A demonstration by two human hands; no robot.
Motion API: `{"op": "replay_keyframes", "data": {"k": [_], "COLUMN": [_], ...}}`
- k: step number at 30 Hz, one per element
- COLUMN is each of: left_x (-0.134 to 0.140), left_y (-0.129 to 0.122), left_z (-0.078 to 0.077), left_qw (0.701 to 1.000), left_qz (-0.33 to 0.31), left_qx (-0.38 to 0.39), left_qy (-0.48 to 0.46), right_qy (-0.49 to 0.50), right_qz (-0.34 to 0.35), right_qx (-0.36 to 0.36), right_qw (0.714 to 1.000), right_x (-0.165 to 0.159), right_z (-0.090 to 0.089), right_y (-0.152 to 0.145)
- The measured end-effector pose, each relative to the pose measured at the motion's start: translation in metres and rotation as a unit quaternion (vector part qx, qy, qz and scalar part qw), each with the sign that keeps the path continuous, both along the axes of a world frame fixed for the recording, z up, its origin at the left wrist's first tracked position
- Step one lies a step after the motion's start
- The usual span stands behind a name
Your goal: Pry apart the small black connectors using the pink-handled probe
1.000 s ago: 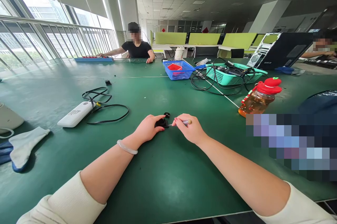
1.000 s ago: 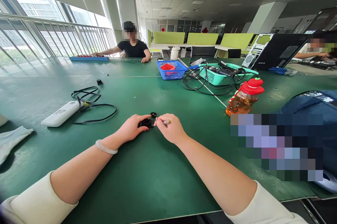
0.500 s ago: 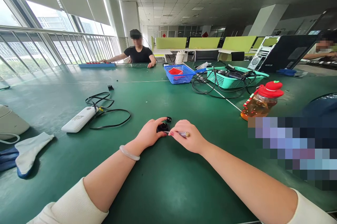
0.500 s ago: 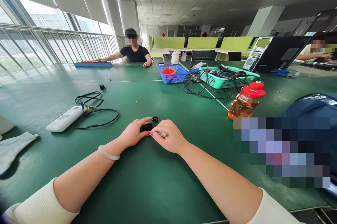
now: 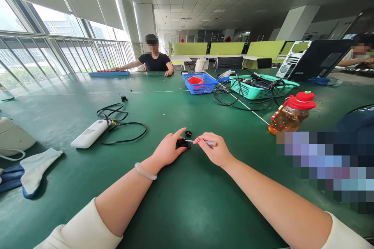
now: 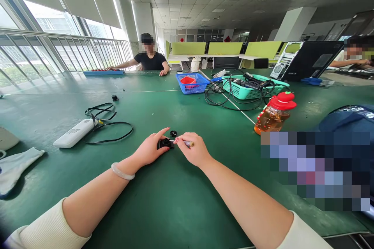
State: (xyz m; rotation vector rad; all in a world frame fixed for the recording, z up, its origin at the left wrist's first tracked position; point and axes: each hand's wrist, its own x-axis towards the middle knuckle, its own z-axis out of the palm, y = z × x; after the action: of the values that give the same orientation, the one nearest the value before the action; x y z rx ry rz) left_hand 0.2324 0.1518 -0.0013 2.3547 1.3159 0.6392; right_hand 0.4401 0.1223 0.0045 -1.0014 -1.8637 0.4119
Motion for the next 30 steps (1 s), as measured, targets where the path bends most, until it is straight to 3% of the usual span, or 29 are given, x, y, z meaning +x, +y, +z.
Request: {"op": "replay_keyframes", "data": {"k": [4,7,10,14,19,30], "left_x": [0.0,0.001,0.001,0.0,-0.001,0.0], "left_y": [-0.001,-0.001,0.001,0.005,0.003,-0.002], "left_z": [0.0,0.0,0.001,0.002,0.004,0.005], "left_qw": [0.999,0.999,0.997,0.989,0.98,0.967], "left_qz": [-0.005,0.013,0.064,0.139,0.166,0.195], "left_qx": [0.026,0.033,0.035,0.051,0.064,0.075], "left_qy": [-0.018,-0.024,-0.024,0.005,0.093,0.144], "right_qy": [0.012,0.064,0.137,0.157,0.146,0.034], "right_qz": [-0.003,-0.042,-0.106,-0.154,-0.116,-0.059], "right_qx": [-0.01,0.013,0.018,-0.044,-0.124,-0.139], "right_qw": [1.0,0.997,0.985,0.974,0.975,0.988], "right_x": [-0.001,0.002,0.007,0.014,0.014,0.012], "right_z": [0.003,0.006,0.006,0.0,-0.008,-0.007], "right_y": [-0.003,-0.005,-0.002,0.009,0.017,0.013]}}
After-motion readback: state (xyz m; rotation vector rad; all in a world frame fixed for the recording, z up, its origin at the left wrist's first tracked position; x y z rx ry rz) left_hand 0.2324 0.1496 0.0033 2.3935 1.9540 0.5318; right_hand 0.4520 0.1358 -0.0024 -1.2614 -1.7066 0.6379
